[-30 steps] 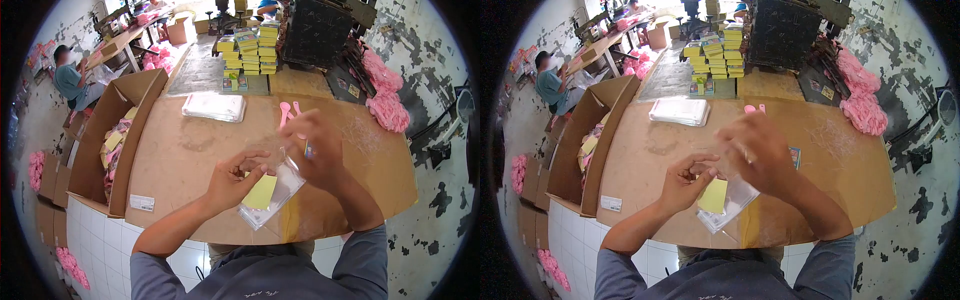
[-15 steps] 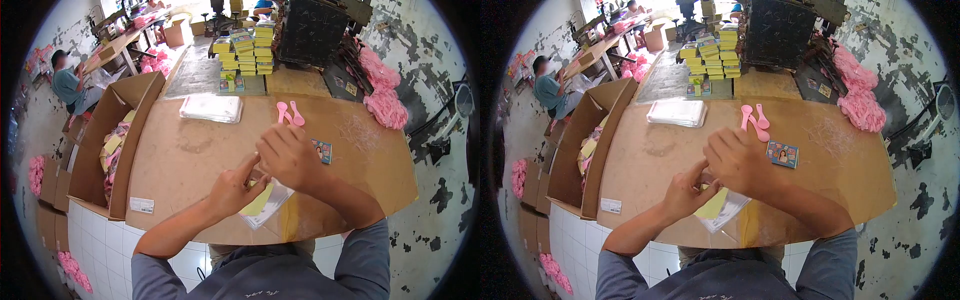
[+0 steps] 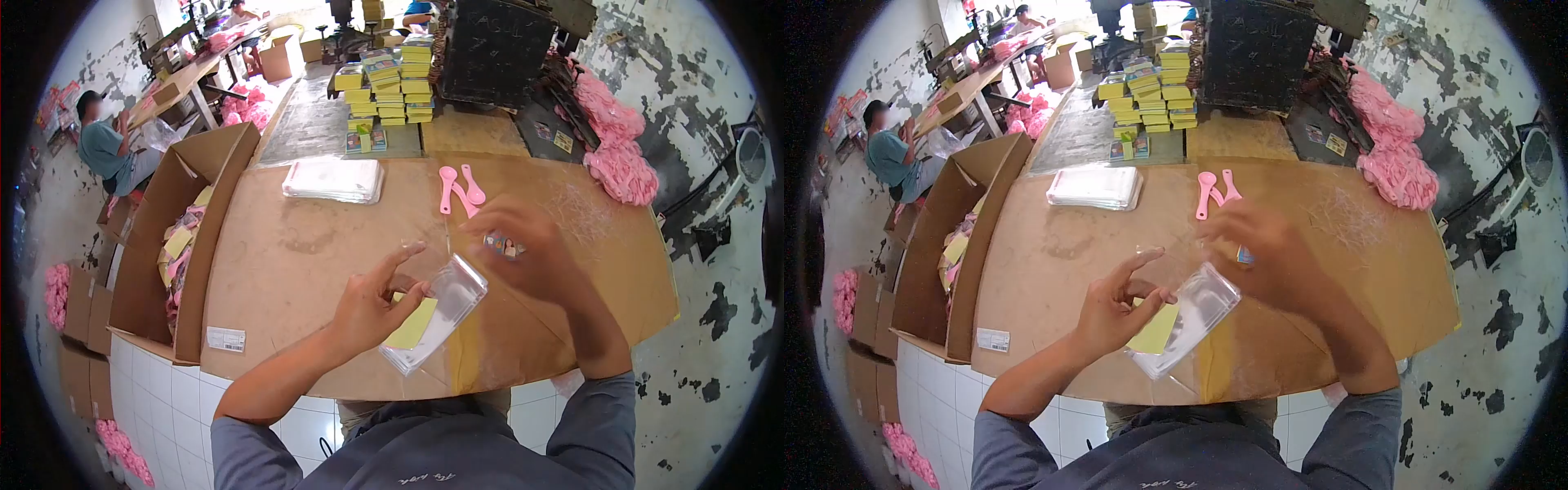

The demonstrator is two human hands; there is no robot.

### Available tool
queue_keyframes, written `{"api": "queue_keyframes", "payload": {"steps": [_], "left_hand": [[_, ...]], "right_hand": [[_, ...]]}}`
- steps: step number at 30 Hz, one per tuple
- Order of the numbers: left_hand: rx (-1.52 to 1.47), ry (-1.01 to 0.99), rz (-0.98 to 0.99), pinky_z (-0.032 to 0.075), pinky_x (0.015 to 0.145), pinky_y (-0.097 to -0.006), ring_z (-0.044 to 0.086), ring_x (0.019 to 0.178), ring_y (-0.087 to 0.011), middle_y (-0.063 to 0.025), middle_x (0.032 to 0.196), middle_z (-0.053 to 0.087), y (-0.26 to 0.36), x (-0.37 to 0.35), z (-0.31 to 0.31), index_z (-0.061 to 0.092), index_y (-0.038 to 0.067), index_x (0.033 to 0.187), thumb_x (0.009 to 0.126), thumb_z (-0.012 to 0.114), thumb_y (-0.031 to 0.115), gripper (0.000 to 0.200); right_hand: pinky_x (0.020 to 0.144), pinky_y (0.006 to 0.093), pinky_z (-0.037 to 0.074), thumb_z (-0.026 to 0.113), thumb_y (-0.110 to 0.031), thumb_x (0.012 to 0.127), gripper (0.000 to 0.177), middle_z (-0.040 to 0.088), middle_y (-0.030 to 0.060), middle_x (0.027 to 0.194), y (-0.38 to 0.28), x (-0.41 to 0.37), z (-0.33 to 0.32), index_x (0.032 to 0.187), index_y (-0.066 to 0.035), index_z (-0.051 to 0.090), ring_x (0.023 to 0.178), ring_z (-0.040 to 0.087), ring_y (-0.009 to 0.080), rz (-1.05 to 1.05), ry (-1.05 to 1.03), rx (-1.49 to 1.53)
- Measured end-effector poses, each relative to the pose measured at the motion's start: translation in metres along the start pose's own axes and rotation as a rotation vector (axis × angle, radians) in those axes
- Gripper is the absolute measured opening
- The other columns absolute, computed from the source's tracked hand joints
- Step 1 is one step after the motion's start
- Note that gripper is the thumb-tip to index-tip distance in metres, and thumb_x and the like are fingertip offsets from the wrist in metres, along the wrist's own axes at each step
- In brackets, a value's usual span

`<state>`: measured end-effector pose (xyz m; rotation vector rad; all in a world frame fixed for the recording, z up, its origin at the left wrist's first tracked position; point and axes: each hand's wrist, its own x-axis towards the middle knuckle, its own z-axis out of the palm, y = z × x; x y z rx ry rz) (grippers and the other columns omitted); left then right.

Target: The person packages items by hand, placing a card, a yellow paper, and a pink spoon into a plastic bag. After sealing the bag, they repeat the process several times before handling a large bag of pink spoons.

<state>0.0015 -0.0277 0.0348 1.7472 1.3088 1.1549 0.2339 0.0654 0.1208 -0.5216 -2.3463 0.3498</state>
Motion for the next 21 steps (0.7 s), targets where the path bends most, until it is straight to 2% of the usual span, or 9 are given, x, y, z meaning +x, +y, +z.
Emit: {"api": "queue_keyframes", "payload": {"steps": [2,5,11,14,17,20,21], "left_hand": [[0.024,-0.022,0.010,0.045,0.052,-0.0194,0.067,0.072,-0.0039,-0.0087,0.088,0.078,0.003,-0.002,0.003,0.048,0.000,0.143,0.096,0.069,0.007,0.052],[0.021,-0.005,0.068,0.044,0.049,-0.0205,0.067,0.068,-0.0041,-0.0092,0.088,0.078,-0.007,-0.004,0.007,0.047,-0.001,0.144,0.094,0.071,0.007,0.056],[0.108,0.016,0.070,0.044,0.047,-0.0219,0.067,0.062,-0.0061,-0.0105,0.087,0.078,-0.005,-0.006,0.006,0.045,-0.002,0.145,0.091,0.074,0.007,0.062],[0.118,0.005,0.069,0.043,0.048,-0.0220,0.065,0.060,-0.0055,-0.0092,0.088,0.078,-0.005,-0.006,0.005,0.045,-0.001,0.146,0.091,0.073,0.007,0.062],[0.127,0.000,0.086,0.043,0.049,-0.0217,0.063,0.061,-0.0044,-0.0080,0.088,0.078,0.001,-0.003,-0.002,0.045,0.000,0.146,0.092,0.073,0.007,0.061],[0.127,-0.001,0.136,0.046,0.052,-0.0213,0.064,0.064,-0.0032,-0.0066,0.087,0.078,-0.004,-0.003,-0.002,0.048,0.000,0.145,0.093,0.071,0.006,0.057],[0.105,-0.002,0.085,0.048,0.055,-0.0216,0.066,0.068,-0.0037,-0.0073,0.088,0.078,-0.002,-0.004,-0.002,0.048,0.000,0.144,0.094,0.070,0.006,0.055]], "right_hand": [[0.077,0.0336,0.050,0.073,-0.008,0.084,0.016,0.064,0.0077,0.094,-0.002,-0.002,0.026,0.099,-0.005,0.067,0.089,0.065,0.0217,-0.221,0.117,-0.228],[0.078,0.0352,0.049,0.077,-0.010,0.080,0.024,0.066,0.0065,0.097,-0.016,0.001,0.042,0.101,-0.006,0.069,0.091,0.064,0.0237,-0.240,0.048,-0.365],[0.075,0.0350,0.048,0.077,-0.010,0.076,0.025,0.065,0.0062,0.096,-0.014,0.006,0.055,0.099,-0.005,0.067,0.087,0.063,0.0223,-0.343,0.058,-0.488],[0.076,0.0345,0.048,0.076,-0.009,0.078,0.022,0.064,0.0063,0.093,-0.016,0.009,0.057,0.097,-0.005,0.066,0.085,0.063,0.0235,-0.300,0.040,-0.476],[0.075,0.0336,0.047,0.071,-0.005,0.082,0.015,0.062,0.0080,0.090,-0.006,0.011,0.056,0.095,-0.005,0.064,0.083,0.062,0.0253,-0.189,0.125,-0.334],[0.071,0.0364,0.048,0.067,-0.006,0.084,0.016,0.059,0.0102,0.090,0.013,0.010,0.047,0.100,-0.006,0.061,0.084,0.061,0.0243,-0.093,0.267,-0.255],[0.069,0.0345,0.048,0.066,-0.007,0.088,0.013,0.060,0.0092,0.089,0.013,0.010,0.034,0.100,-0.005,0.061,0.081,0.062,0.0219,0.046,0.264,-0.183]]}}
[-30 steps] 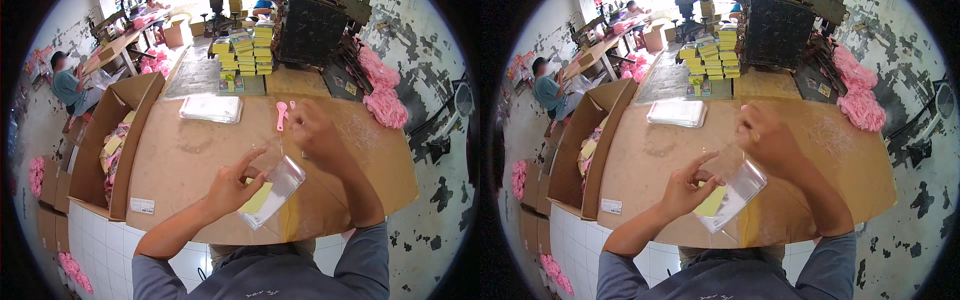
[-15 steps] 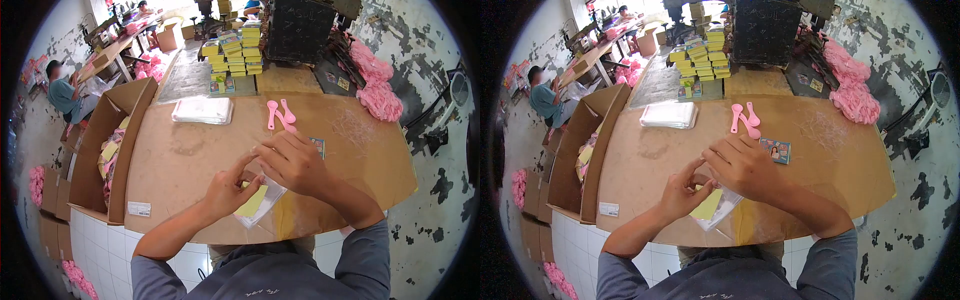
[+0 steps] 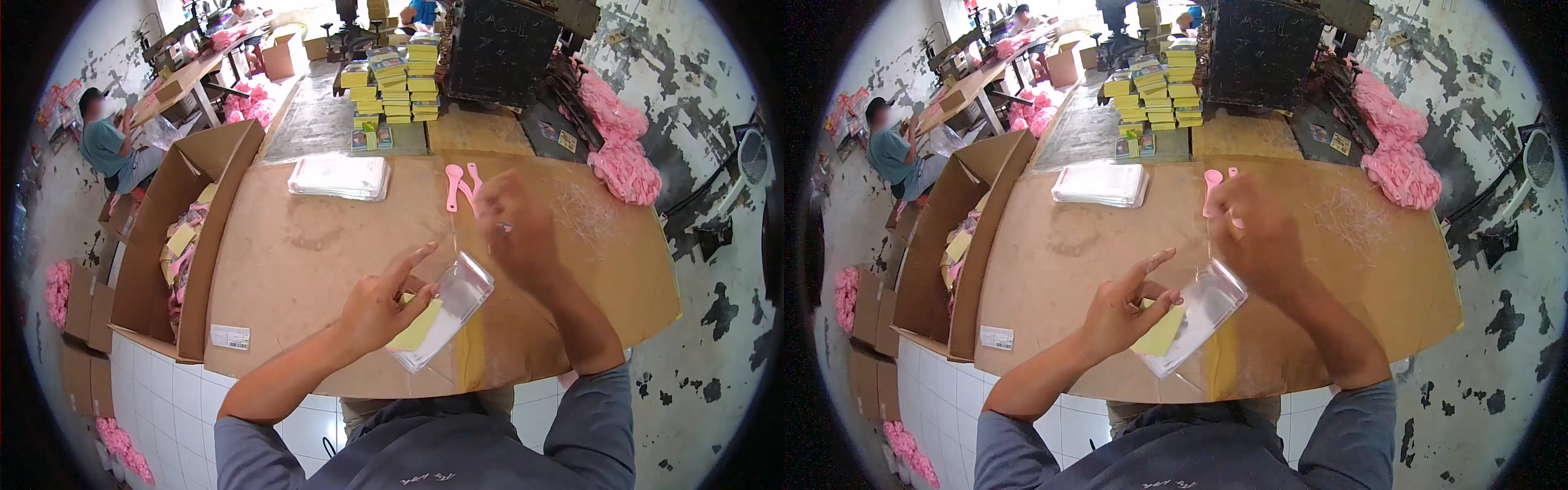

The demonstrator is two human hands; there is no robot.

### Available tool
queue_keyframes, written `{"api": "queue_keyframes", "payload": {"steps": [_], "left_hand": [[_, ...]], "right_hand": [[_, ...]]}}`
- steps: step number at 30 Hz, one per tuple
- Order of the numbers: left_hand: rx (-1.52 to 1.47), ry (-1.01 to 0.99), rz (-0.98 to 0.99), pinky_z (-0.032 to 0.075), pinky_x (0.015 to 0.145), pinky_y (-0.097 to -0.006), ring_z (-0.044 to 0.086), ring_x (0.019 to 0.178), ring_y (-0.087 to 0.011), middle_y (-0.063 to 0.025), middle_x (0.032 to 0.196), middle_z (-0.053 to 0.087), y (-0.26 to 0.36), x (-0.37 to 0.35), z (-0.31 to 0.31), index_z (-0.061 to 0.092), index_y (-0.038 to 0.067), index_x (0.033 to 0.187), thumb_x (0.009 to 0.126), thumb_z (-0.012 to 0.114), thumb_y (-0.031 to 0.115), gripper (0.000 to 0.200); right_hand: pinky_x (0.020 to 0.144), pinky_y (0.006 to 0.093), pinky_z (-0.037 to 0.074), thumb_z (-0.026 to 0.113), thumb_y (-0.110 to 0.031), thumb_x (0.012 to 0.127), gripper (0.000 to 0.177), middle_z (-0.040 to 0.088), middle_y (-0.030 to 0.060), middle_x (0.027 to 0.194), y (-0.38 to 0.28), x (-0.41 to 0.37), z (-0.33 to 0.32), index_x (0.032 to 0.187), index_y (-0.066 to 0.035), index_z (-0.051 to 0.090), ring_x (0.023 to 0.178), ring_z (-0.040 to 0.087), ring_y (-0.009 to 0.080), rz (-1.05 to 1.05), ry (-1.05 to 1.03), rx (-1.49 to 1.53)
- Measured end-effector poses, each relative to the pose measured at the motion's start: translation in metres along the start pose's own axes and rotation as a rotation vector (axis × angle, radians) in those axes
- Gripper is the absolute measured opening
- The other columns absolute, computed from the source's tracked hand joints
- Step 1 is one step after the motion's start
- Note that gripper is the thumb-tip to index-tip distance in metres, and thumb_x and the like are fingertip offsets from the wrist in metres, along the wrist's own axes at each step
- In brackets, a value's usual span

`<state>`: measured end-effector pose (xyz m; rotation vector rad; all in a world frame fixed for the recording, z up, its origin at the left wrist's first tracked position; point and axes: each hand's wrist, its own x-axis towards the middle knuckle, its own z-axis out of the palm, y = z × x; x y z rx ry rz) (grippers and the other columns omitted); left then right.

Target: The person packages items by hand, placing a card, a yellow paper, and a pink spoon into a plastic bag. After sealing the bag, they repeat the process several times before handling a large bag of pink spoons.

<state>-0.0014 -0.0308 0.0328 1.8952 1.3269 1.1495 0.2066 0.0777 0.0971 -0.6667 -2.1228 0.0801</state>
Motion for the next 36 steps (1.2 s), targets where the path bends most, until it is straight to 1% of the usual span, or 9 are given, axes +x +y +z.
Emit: {"api": "queue_keyframes", "payload": {"steps": [3,5,8,11,14,20,24,28,36], "left_hand": [[-0.142,0.016,-0.127,0.054,0.065,-0.0228,0.070,0.079,-0.0060,-0.0102,0.093,0.078,0.004,0.002,-0.002,0.051,-0.001,0.141,0.097,0.068,0.006,0.049],[-0.340,0.065,-0.187,0.056,0.072,-0.0243,0.071,0.086,-0.0086,-0.0131,0.098,0.078,-0.007,0.002,0.001,0.052,-0.002,0.139,0.098,0.067,0.006,0.044],[-0.474,0.164,-0.118,0.046,0.055,-0.0210,0.064,0.072,-0.0018,-0.0093,0.095,0.078,-0.012,0.006,0.004,0.056,-0.001,0.136,0.098,0.067,0.008,0.040],[-0.561,0.159,-0.207,0.052,0.062,-0.0218,0.067,0.079,-0.0062,-0.0113,0.100,0.077,-0.007,0.007,0.002,0.061,-0.003,0.128,0.100,0.066,0.010,0.032],[-0.618,0.135,-0.247,0.056,0.072,-0.0232,0.069,0.087,-0.0091,-0.0113,0.102,0.076,-0.009,0.010,0.001,0.065,-0.004,0.121,0.101,0.065,0.012,0.026],[-0.605,0.064,-0.259,0.056,0.091,-0.0291,0.071,0.101,-0.0165,-0.0144,0.108,0.075,-0.019,0.012,-0.001,0.068,-0.005,0.116,0.101,0.062,0.007,0.020],[-0.610,0.036,-0.232,0.055,0.081,-0.0242,0.069,0.092,-0.0096,-0.0087,0.100,0.076,-0.023,0.013,-0.001,0.069,-0.003,0.113,0.101,0.064,0.010,0.019],[-0.548,0.055,-0.296,0.054,0.083,-0.0250,0.068,0.095,-0.0102,-0.0079,0.102,0.075,-0.022,0.011,0.001,0.071,-0.003,0.113,0.101,0.063,0.009,0.018],[-0.668,0.064,-0.300,0.057,0.082,-0.0267,0.068,0.096,-0.0116,-0.0089,0.106,0.074,-0.020,0.012,0.004,0.069,-0.002,0.117,0.101,0.065,0.010,0.020]], "right_hand": [[0.064,0.0278,0.048,0.066,-0.013,0.096,0.013,0.063,0.0042,0.089,0.025,0.004,-0.048,0.101,-0.003,0.060,0.076,0.062,0.0133,0.476,-0.160,0.674],[0.066,0.0250,0.049,0.060,-0.011,0.101,0.008,0.064,0.0023,0.092,0.053,-0.002,-0.103,0.102,-0.003,0.060,0.079,0.062,0.0088,0.556,-0.474,0.748],[0.077,0.0313,0.054,0.058,-0.001,0.096,0.015,0.068,0.0087,0.097,0.138,-0.027,-0.140,0.111,-0.002,0.062,0.089,0.068,0.0197,0.453,-0.584,1.306],[0.097,0.0373,0.051,0.061,0.005,0.089,0.035,0.067,0.0155,0.117,0.210,-0.071,-0.139,0.123,-0.001,0.062,0.116,0.063,0.0262,0.470,-0.378,-0.463],[0.109,0.0401,0.043,0.062,0.008,0.084,0.048,0.063,0.0155,0.131,0.214,-0.084,-0.139,0.130,-0.003,0.061,0.131,0.054,0.0293,0.398,-0.297,-0.539],[0.095,0.0380,0.050,0.065,-0.003,0.088,0.032,0.069,0.0144,0.117,0.162,-0.047,-0.124,0.120,-0.004,0.068,0.110,0.066,0.0312,0.474,-0.210,-0.251],[0.087,0.0333,0.051,0.070,-0.013,0.091,0.033,0.070,0.0103,0.110,0.090,-0.034,-0.064,0.123,-0.004,0.068,0.102,0.066,0.0204,0.575,-0.374,0.130],[0.083,0.0319,0.052,0.074,-0.020,0.090,0.044,0.070,0.0077,0.106,0.033,-0.043,-0.005,0.130,-0.003,0.064,0.095,0.066,0.0149,0.319,-0.530,0.459],[0.083,0.0267,0.052,0.071,-0.011,0.095,0.025,0.070,0.0048,0.101,0.014,-0.056,0.029,0.116,0.001,0.066,0.092,0.065,0.0099,0.637,-0.476,0.922]]}}
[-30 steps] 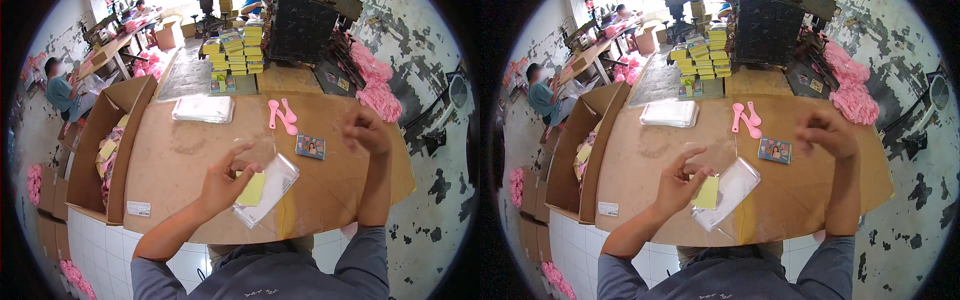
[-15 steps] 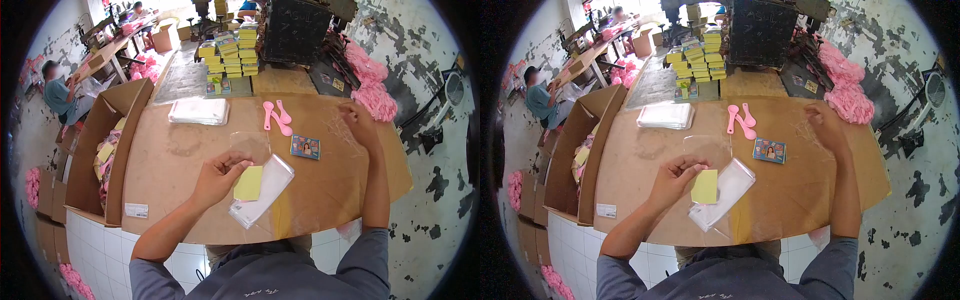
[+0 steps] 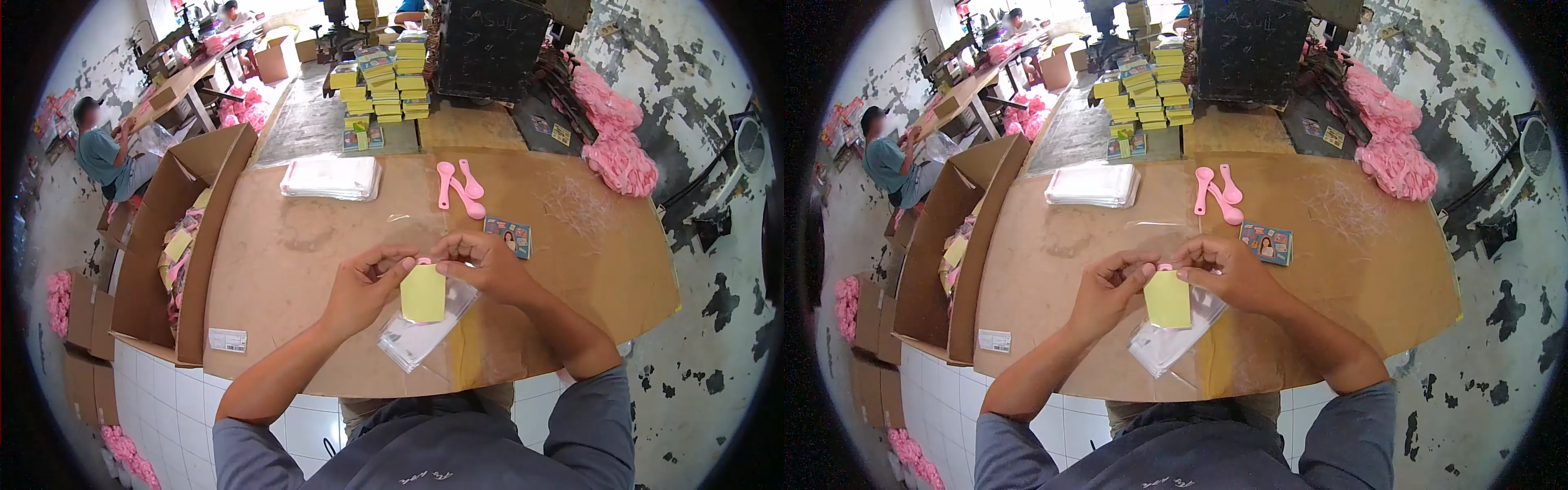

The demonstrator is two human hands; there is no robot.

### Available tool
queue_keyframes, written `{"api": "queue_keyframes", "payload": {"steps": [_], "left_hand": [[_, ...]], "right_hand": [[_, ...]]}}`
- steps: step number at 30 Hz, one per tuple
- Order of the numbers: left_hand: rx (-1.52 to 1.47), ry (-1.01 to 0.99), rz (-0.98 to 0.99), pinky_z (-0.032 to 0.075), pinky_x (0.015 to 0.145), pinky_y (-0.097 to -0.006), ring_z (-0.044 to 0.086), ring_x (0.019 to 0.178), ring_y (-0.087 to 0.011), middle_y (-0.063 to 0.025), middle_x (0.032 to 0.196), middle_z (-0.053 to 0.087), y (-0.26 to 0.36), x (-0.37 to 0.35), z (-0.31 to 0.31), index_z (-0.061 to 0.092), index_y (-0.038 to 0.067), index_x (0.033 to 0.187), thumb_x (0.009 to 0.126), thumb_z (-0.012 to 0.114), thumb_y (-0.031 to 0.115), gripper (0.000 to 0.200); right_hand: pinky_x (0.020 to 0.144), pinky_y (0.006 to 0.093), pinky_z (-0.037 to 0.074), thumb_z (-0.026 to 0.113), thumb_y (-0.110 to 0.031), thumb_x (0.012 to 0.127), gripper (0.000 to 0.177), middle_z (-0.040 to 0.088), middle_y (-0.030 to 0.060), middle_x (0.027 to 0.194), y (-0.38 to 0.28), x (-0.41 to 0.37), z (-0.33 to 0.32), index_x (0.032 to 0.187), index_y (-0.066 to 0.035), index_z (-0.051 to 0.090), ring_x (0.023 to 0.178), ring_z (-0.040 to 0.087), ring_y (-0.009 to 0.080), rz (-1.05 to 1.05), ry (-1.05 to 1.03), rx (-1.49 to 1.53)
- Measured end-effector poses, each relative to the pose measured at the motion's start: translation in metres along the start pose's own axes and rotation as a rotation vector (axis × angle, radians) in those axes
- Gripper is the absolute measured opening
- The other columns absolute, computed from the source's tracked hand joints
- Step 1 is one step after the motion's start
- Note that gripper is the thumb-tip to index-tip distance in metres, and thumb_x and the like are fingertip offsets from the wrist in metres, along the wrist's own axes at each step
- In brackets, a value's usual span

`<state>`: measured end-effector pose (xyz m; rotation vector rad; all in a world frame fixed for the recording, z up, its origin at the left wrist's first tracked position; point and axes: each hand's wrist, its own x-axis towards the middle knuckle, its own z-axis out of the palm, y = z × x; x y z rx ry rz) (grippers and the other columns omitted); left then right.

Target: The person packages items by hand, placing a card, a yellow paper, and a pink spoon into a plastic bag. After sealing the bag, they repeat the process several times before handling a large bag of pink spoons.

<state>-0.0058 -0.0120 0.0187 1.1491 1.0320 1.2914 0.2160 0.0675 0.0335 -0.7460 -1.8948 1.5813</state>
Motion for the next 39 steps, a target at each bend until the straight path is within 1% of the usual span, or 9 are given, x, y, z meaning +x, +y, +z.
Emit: {"api": "queue_keyframes", "payload": {"steps": [8,14,17,20,23,32,35,38,39], "left_hand": [[-0.069,0.006,-0.074,0.059,0.077,-0.0256,0.069,0.092,-0.0115,-0.0086,0.105,0.074,-0.005,0.001,-0.002,0.069,-0.002,0.116,0.098,0.067,0.006,0.019],[0.169,-0.010,0.028,0.057,0.078,-0.0232,0.069,0.089,-0.0101,-0.0074,0.102,0.074,-0.004,0.000,-0.009,0.071,-0.003,0.113,0.096,0.066,-0.001,0.018],[0.143,-0.023,0.074,0.057,0.074,-0.0239,0.068,0.085,-0.0080,-0.0073,0.103,0.076,-0.012,0.002,-0.013,0.071,-0.001,0.119,0.099,0.066,0.005,0.022],[0.200,-0.073,0.151,0.058,0.076,-0.0243,0.069,0.087,-0.0092,-0.0067,0.104,0.076,-0.015,0.004,-0.020,0.072,-0.001,0.118,0.098,0.066,0.004,0.021],[0.210,-0.109,0.113,0.058,0.076,-0.0238,0.068,0.093,-0.0102,-0.0093,0.109,0.074,-0.016,0.005,-0.024,0.072,-0.003,0.113,0.096,0.063,-0.004,0.020],[0.154,-0.110,0.107,0.060,0.075,-0.0263,0.069,0.085,-0.0100,-0.0068,0.103,0.075,-0.017,0.008,-0.025,0.073,-0.001,0.113,0.097,0.067,0.005,0.019],[0.145,-0.064,0.079,0.055,0.066,-0.0227,0.068,0.082,-0.0087,-0.0075,0.097,0.075,-0.014,0.007,-0.018,0.073,-0.003,0.109,0.097,0.068,0.006,0.016],[0.197,-0.066,-0.007,0.058,0.071,-0.0239,0.070,0.086,-0.0088,-0.0066,0.101,0.075,-0.010,0.006,-0.017,0.073,-0.001,0.112,0.096,0.070,0.008,0.019],[0.175,-0.047,-0.018,0.057,0.068,-0.0226,0.068,0.080,-0.0079,-0.0061,0.097,0.075,-0.010,0.006,-0.016,0.073,-0.001,0.111,0.095,0.072,0.008,0.018]], "right_hand": [[0.078,0.0246,0.053,0.069,-0.010,0.096,0.019,0.072,0.0033,0.098,0.006,-0.003,-0.006,0.112,0.002,0.070,0.087,0.066,0.0078,0.050,0.093,0.003],[0.078,0.0246,0.054,0.069,-0.008,0.095,0.017,0.073,0.0032,0.098,0.007,-0.004,-0.010,0.109,0.002,0.072,0.087,0.067,0.0077,0.031,0.101,0.029],[0.079,0.0245,0.053,0.069,-0.005,0.094,0.016,0.073,0.0040,0.098,0.006,-0.005,-0.013,0.108,0.002,0.073,0.088,0.067,0.0083,-0.004,0.082,0.000],[0.080,0.0246,0.052,0.068,-0.002,0.093,0.016,0.072,0.0052,0.099,0.010,-0.006,-0.017,0.106,0.003,0.074,0.090,0.066,0.0090,-0.062,0.055,-0.004],[0.081,0.0249,0.052,0.065,0.001,0.092,0.017,0.072,0.0059,0.101,0.007,-0.008,-0.020,0.106,0.002,0.075,0.092,0.065,0.0095,-0.061,0.024,-0.033],[0.081,0.0253,0.051,0.068,-0.006,0.093,0.017,0.072,0.0055,0.103,0.007,-0.007,-0.024,0.106,0.001,0.075,0.092,0.065,0.0105,-0.080,0.004,-0.108],[0.082,0.0263,0.051,0.071,-0.007,0.092,0.017,0.071,0.0064,0.102,0.003,-0.007,-0.021,0.106,0.002,0.075,0.093,0.065,0.0112,-0.029,0.015,-0.099],[0.082,0.0266,0.052,0.072,-0.006,0.091,0.017,0.071,0.0071,0.102,0.007,-0.006,-0.020,0.105,0.003,0.075,0.093,0.066,0.0115,-0.016,0.010,-0.045],[0.082,0.0266,0.052,0.072,-0.005,0.091,0.016,0.071,0.0072,0.102,0.011,-0.006,-0.020,0.105,0.003,0.074,0.093,0.066,0.0115,-0.013,0.008,-0.030]]}}
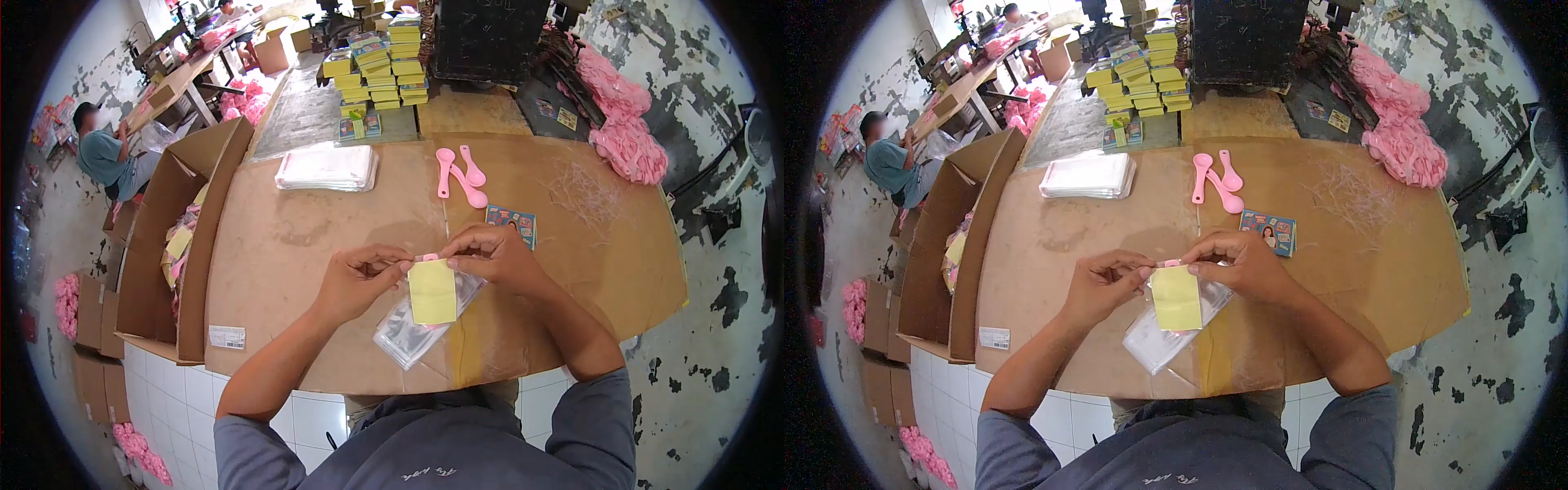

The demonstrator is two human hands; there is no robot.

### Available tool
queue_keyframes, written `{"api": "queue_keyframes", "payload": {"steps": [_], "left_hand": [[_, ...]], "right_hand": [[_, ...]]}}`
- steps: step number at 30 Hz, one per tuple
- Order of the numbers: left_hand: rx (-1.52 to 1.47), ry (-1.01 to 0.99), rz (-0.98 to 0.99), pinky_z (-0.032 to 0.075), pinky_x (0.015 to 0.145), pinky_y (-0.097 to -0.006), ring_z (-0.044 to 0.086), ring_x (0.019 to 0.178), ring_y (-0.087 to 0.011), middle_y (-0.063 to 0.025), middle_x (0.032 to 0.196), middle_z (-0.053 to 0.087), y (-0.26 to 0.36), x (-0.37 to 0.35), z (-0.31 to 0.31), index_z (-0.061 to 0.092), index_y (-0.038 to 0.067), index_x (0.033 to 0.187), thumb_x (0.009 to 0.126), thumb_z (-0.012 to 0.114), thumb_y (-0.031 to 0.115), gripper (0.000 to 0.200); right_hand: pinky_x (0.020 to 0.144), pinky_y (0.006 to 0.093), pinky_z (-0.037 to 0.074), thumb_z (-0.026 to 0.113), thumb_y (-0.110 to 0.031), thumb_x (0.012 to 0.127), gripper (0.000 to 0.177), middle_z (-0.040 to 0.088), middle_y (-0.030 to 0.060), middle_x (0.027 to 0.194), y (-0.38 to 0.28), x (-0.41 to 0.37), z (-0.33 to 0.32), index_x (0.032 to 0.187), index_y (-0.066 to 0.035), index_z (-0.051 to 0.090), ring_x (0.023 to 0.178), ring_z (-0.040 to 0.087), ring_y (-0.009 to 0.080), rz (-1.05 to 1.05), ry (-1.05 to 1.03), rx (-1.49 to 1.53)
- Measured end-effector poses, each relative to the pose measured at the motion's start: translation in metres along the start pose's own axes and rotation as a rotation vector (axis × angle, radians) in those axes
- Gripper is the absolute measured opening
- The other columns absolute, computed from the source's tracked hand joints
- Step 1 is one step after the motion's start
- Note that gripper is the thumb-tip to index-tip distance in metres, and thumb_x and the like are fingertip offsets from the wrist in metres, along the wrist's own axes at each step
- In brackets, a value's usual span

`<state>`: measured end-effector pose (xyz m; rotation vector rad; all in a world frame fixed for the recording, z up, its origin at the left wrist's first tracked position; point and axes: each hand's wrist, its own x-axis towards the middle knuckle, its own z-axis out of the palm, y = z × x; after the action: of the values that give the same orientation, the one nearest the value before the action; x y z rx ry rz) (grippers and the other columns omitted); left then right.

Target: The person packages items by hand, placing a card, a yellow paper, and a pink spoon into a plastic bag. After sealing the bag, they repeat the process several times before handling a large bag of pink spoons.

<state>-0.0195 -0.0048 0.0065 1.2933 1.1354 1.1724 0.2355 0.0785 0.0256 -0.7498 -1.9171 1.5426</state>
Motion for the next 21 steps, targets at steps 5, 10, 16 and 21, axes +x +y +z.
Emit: {"api": "queue_keyframes", "payload": {"steps": [5,10,16,21], "left_hand": [[-0.091,0.041,-0.033,0.052,0.060,-0.0194,0.065,0.069,-0.0057,-0.0056,0.087,0.075,-0.006,0.003,0.004,0.074,-0.001,0.107,0.092,0.076,0.006,0.017],[-0.053,0.015,-0.033,0.055,0.064,-0.0214,0.067,0.077,-0.0058,-0.0045,0.094,0.075,-0.004,0.002,-0.001,0.073,0.000,0.110,0.094,0.073,0.007,0.018],[-0.128,0.060,0.013,0.054,0.064,-0.0216,0.066,0.074,-0.0067,-0.0060,0.097,0.074,-0.002,0.003,-0.002,0.069,0.000,0.116,0.094,0.073,0.004,0.023],[-0.154,-0.050,0.090,0.055,0.067,-0.0235,0.068,0.083,-0.0084,-0.0081,0.106,0.073,0.006,-0.001,0.006,0.065,-0.002,0.120,0.096,0.070,0.006,0.026]], "right_hand": [[0.082,0.0267,0.053,0.072,-0.005,0.092,0.020,0.071,0.0074,0.103,0.004,0.000,-0.001,0.110,0.004,0.072,0.093,0.066,0.0114,0.013,-0.017,0.023],[0.082,0.0272,0.053,0.072,-0.006,0.093,0.038,0.068,0.0059,0.102,0.015,0.001,0.004,0.128,0.002,0.061,0.094,0.065,0.0109,0.002,0.006,0.080],[0.082,0.0275,0.051,0.073,-0.002,0.090,0.049,0.065,0.0031,0.100,0.001,-0.003,0.006,0.134,0.001,0.053,0.093,0.063,0.0104,0.094,-0.179,0.042],[0.084,0.0275,0.051,0.070,0.001,0.089,0.044,0.065,0.0031,0.100,0.006,-0.002,0.002,0.131,0.001,0.055,0.094,0.064,0.0103,0.020,-0.129,0.065]]}}
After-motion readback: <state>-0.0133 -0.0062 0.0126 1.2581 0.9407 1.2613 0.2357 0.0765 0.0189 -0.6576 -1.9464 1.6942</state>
